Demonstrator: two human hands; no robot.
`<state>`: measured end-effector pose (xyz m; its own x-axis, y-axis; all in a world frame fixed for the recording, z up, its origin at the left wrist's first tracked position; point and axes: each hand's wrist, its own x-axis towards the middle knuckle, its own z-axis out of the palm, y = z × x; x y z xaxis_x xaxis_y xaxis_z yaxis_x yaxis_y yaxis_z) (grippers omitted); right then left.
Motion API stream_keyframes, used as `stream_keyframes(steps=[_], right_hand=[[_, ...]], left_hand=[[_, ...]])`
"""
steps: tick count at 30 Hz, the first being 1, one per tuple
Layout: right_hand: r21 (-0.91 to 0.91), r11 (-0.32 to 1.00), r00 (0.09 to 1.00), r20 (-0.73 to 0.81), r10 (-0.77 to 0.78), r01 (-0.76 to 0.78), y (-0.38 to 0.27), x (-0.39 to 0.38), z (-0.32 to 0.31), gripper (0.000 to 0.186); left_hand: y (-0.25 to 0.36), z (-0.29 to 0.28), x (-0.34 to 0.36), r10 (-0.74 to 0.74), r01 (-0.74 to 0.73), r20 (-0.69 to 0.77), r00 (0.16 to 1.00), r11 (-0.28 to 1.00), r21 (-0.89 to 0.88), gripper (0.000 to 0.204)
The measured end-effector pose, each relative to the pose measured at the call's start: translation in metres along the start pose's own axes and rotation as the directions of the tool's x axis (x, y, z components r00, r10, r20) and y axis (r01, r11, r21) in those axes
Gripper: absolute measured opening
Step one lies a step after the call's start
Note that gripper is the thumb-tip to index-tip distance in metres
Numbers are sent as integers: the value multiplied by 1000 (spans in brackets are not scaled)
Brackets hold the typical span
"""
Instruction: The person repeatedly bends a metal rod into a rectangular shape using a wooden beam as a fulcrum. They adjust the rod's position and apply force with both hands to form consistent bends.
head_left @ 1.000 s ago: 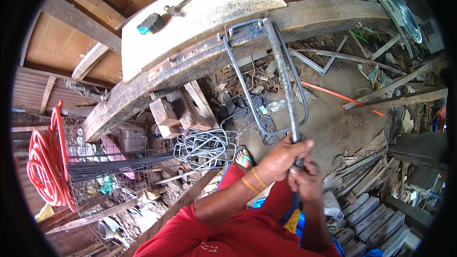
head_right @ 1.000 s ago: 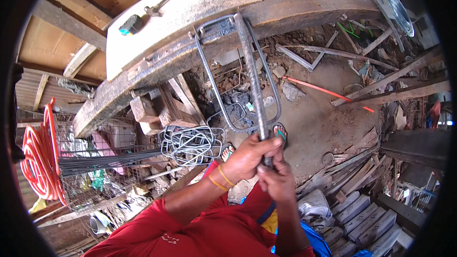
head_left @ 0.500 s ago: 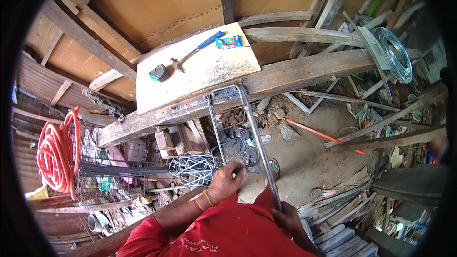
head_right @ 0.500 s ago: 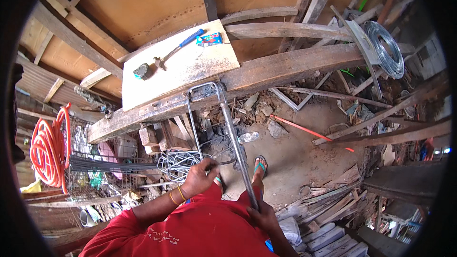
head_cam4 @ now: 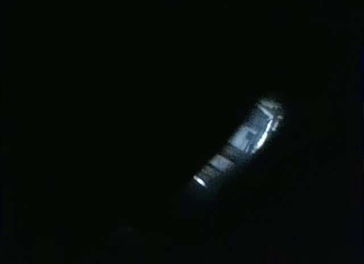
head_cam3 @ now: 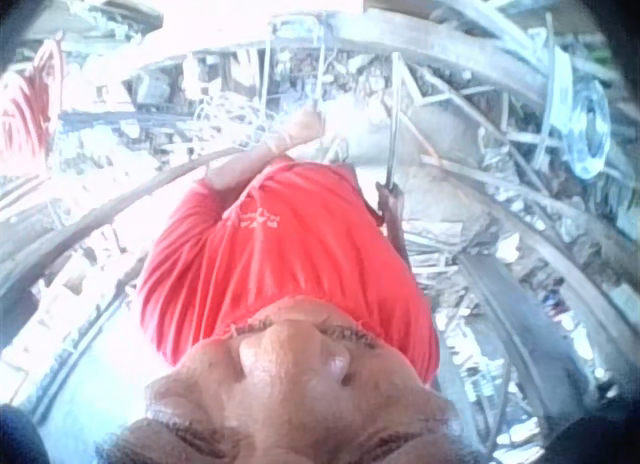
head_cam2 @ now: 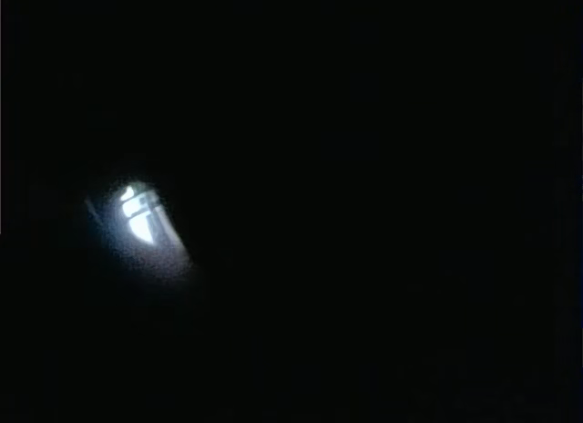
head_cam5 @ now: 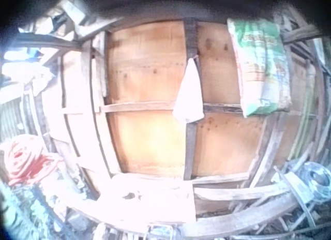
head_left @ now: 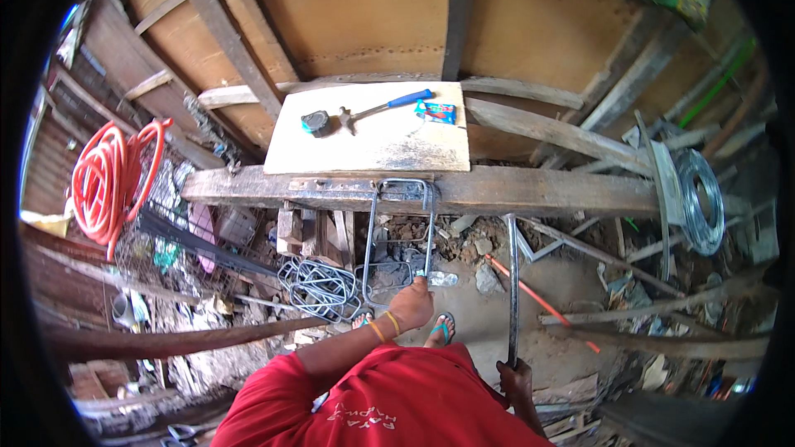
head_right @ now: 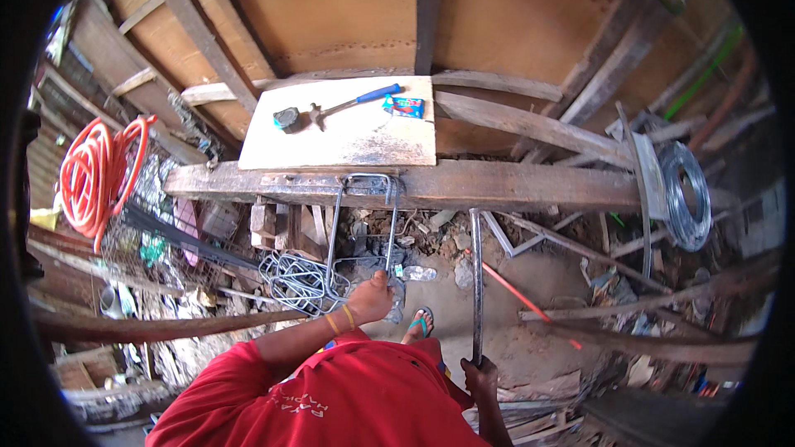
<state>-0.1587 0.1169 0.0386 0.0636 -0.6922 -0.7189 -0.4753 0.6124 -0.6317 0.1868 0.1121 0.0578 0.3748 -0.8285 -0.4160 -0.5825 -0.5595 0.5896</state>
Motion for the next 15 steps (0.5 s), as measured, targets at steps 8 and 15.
stream_keyframes(steps=[8,15], right_hand=[[-507,825,935,347,-69,249,-85,57,-15,42],[-394,579,685,567,-458,714,-178,38,-1,40]], left_hand=[[72,-102,-23,120,-102,-102,988,981,162,31],[99,-130,-33,177,-79,-366,914,960,267,28]])
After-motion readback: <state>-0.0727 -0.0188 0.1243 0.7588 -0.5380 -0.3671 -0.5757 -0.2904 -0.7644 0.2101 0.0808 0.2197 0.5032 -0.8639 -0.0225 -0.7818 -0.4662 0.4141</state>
